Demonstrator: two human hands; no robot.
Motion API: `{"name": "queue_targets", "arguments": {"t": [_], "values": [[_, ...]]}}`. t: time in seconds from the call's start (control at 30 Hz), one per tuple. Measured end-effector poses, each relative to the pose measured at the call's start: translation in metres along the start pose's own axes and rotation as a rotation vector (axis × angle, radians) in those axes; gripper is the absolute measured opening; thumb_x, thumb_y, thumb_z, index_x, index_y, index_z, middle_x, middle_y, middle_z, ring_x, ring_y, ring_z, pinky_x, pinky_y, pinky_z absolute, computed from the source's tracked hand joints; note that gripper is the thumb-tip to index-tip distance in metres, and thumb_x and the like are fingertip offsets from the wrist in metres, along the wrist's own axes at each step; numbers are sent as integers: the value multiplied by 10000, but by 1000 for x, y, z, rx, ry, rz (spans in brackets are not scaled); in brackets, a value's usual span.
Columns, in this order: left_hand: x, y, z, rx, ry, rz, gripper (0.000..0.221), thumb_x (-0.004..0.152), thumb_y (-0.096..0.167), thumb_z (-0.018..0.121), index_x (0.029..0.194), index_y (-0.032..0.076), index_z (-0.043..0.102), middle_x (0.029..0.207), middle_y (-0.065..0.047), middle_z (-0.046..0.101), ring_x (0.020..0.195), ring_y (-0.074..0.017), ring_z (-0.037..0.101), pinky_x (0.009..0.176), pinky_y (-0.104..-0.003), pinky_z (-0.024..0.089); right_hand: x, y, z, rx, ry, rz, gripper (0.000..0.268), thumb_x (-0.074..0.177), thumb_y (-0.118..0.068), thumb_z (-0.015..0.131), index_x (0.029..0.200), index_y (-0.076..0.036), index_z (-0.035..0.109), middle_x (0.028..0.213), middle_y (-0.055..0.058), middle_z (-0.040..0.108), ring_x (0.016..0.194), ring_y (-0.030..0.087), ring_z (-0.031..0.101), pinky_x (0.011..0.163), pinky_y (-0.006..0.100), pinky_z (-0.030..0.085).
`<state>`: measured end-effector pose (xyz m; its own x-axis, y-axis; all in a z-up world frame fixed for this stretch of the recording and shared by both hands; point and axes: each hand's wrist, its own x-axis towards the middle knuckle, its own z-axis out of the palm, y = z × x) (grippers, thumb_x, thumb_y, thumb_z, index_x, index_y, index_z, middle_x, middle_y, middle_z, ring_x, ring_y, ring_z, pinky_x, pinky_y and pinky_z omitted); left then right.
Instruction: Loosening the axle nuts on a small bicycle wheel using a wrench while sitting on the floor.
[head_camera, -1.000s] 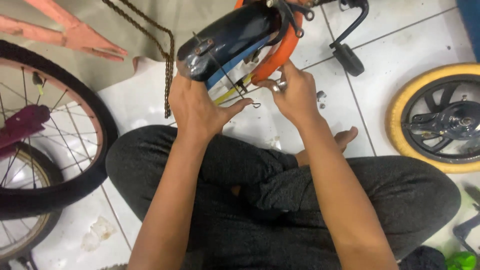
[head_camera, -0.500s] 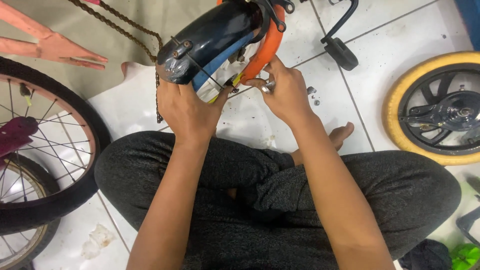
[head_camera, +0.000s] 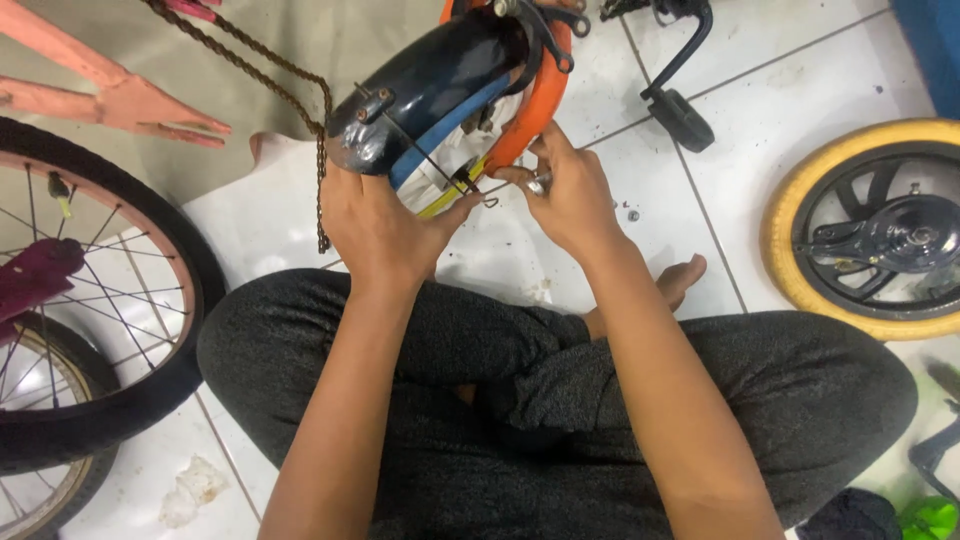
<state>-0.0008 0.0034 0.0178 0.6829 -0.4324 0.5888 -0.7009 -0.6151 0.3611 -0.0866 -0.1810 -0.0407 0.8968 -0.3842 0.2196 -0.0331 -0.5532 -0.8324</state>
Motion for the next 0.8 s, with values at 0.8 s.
{"name": "queue_targets", "arguments": {"t": [0.8], "values": [[-12, -23, -1, -244, -55, -231, 565, 691, 308, 986, 1065, 97, 619, 847, -56, 623, 764, -279, 677, 734, -377, 539, 3, -57, -22, -82, -156, 259, 344, 924, -181, 776, 1179, -7, 625, 938, 118, 787, 580, 256, 608, 612, 367, 498]]}}
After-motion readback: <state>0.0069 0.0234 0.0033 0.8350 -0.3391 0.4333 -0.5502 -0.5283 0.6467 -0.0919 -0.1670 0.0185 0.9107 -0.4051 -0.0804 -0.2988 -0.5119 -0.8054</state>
